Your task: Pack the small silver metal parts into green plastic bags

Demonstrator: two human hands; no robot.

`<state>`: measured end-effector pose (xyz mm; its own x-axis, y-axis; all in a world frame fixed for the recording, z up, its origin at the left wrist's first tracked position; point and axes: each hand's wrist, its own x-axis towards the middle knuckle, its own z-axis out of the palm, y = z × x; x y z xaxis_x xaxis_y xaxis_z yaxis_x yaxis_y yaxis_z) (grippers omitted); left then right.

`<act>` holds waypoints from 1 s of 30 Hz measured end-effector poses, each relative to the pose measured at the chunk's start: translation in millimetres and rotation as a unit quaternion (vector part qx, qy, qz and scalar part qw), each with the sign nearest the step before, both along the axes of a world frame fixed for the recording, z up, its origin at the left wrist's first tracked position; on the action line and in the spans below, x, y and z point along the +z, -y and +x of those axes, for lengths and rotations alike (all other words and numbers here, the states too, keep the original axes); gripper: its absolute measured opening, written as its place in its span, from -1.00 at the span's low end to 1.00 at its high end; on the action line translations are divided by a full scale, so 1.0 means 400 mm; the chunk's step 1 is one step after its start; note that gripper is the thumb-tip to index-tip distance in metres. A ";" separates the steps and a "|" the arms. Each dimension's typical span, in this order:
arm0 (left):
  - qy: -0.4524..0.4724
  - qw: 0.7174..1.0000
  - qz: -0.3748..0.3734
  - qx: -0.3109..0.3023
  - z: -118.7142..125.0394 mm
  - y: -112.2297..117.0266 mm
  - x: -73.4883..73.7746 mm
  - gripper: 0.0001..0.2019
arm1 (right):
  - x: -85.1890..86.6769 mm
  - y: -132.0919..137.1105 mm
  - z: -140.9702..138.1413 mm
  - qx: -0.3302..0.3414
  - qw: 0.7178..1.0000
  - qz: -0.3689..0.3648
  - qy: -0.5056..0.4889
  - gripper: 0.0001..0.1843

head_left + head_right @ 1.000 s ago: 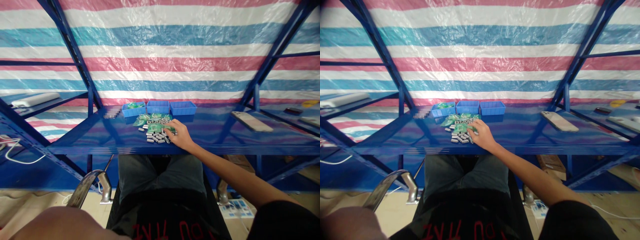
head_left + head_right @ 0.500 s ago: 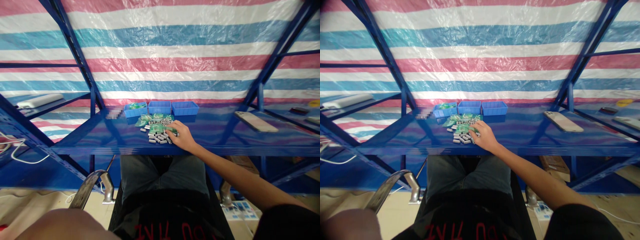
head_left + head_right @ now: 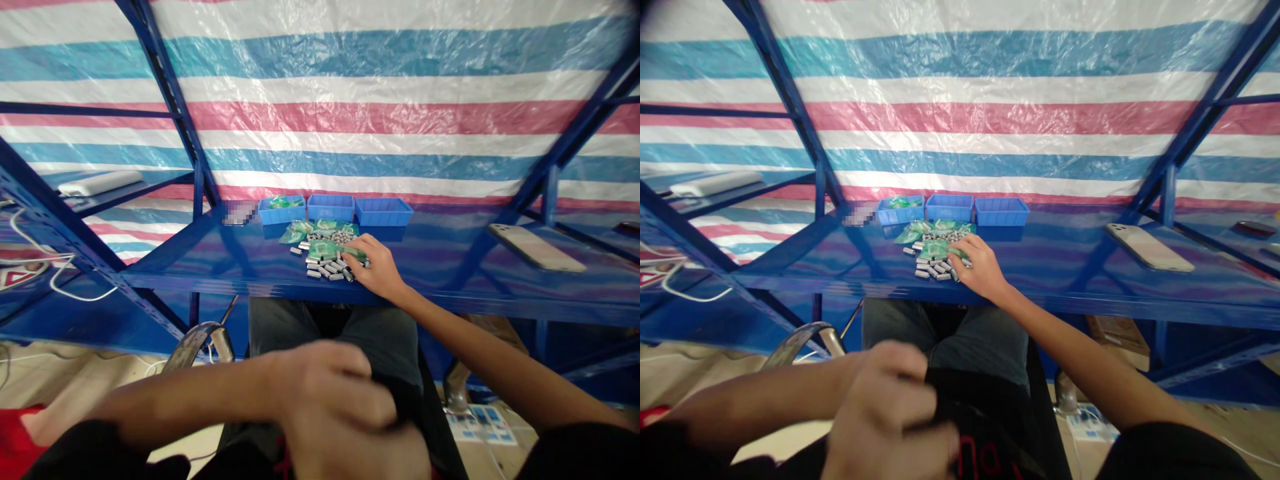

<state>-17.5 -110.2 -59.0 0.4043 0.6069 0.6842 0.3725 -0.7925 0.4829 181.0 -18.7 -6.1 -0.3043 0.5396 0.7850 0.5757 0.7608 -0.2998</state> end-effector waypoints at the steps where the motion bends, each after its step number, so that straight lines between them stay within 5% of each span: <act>1: 0.000 1.000 0.011 -0.021 0.011 -0.016 0.042 -0.92 | -0.001 0.001 0.001 -0.001 1.000 0.009 -0.005 -0.76; 4: 0.053 0.998 0.010 -0.031 0.026 -0.072 0.158 -0.83 | -0.004 0.006 0.003 -0.012 0.999 0.052 0.011 -0.56; 7: 0.124 0.986 -0.112 0.022 0.027 -0.129 0.207 -0.75 | -0.009 0.008 0.006 0.002 0.995 0.082 0.057 -0.43; 9: 0.129 0.979 -0.157 0.026 0.027 -0.157 0.202 -0.74 | -0.014 0.008 0.008 0.031 0.991 0.088 0.092 -0.40; 14: 0.184 0.974 -0.133 0.027 0.026 -0.179 0.168 -0.60 | -0.023 0.005 0.012 0.073 0.983 0.083 0.148 -0.48; 20: 0.199 0.930 -0.303 -0.054 0.033 -0.176 0.175 -0.76 | -0.028 0.007 0.010 0.100 0.983 0.085 0.126 -0.59; 27: 0.262 0.939 -0.224 0.009 0.020 -0.214 0.160 -0.83 | -0.012 0.008 -0.001 0.034 0.999 -0.036 -0.005 -0.64; 30: 0.280 0.938 -0.201 0.032 0.008 -0.237 0.146 -0.83 | -0.002 0.009 0.002 0.062 0.992 -0.107 0.007 -0.67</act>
